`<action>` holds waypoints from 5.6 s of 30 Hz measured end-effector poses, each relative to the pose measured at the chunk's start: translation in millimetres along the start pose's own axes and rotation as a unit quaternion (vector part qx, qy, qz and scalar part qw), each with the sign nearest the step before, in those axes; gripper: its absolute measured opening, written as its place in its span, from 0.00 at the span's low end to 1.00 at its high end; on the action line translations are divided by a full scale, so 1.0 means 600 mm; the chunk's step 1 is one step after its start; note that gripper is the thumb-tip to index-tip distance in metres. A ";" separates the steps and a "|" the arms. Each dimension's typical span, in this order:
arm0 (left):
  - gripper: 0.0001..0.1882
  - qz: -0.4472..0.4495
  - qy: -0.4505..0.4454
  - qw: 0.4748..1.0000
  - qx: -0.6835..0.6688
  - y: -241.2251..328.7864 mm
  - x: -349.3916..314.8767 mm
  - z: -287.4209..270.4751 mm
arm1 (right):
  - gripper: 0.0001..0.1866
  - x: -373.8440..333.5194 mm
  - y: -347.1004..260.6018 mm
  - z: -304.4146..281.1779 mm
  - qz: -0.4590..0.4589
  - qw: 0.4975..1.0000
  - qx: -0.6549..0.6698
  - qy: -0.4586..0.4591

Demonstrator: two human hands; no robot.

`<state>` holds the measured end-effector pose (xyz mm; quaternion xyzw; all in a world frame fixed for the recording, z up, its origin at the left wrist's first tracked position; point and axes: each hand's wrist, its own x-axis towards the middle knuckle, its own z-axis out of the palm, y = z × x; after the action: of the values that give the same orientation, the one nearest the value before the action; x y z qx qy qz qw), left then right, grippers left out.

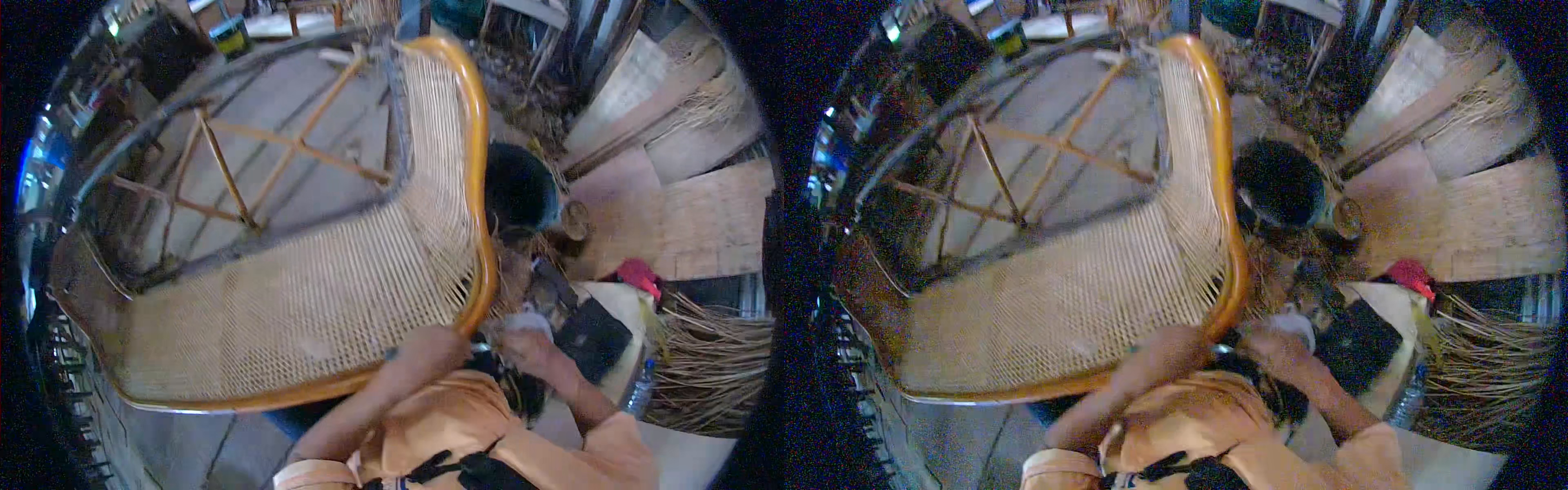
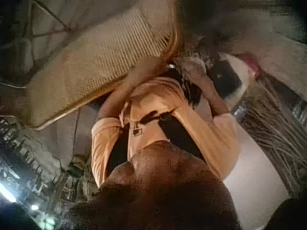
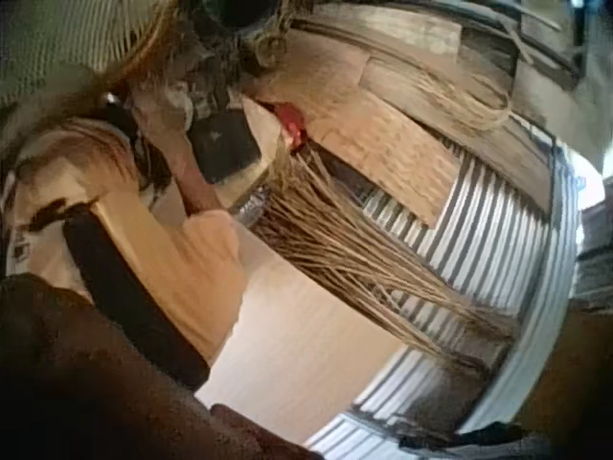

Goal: Repairing and weaving the cane webbing of a rattan bench using strips of material and manual tools.

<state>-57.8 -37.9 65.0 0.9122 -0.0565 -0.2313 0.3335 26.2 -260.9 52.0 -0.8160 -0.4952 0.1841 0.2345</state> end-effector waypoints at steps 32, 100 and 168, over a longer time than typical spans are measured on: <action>0.15 -0.106 0.239 0.902 -0.343 -0.027 0.018 0.017 | 0.09 0.154 -0.019 -0.034 0.057 0.986 0.079 -0.139; 0.15 -0.135 -0.009 0.860 -0.493 0.035 0.057 0.068 | 0.08 0.056 0.131 -0.094 0.261 0.812 0.401 0.334; 0.10 0.229 0.260 0.920 -0.181 0.072 0.025 -0.003 | 0.15 -0.252 0.051 0.103 0.446 0.744 0.367 0.337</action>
<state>-41.5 -74.3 88.0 0.8262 -0.1323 0.0904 0.5400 -51.3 -396.0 -6.1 -0.8035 0.1419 0.1480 0.5588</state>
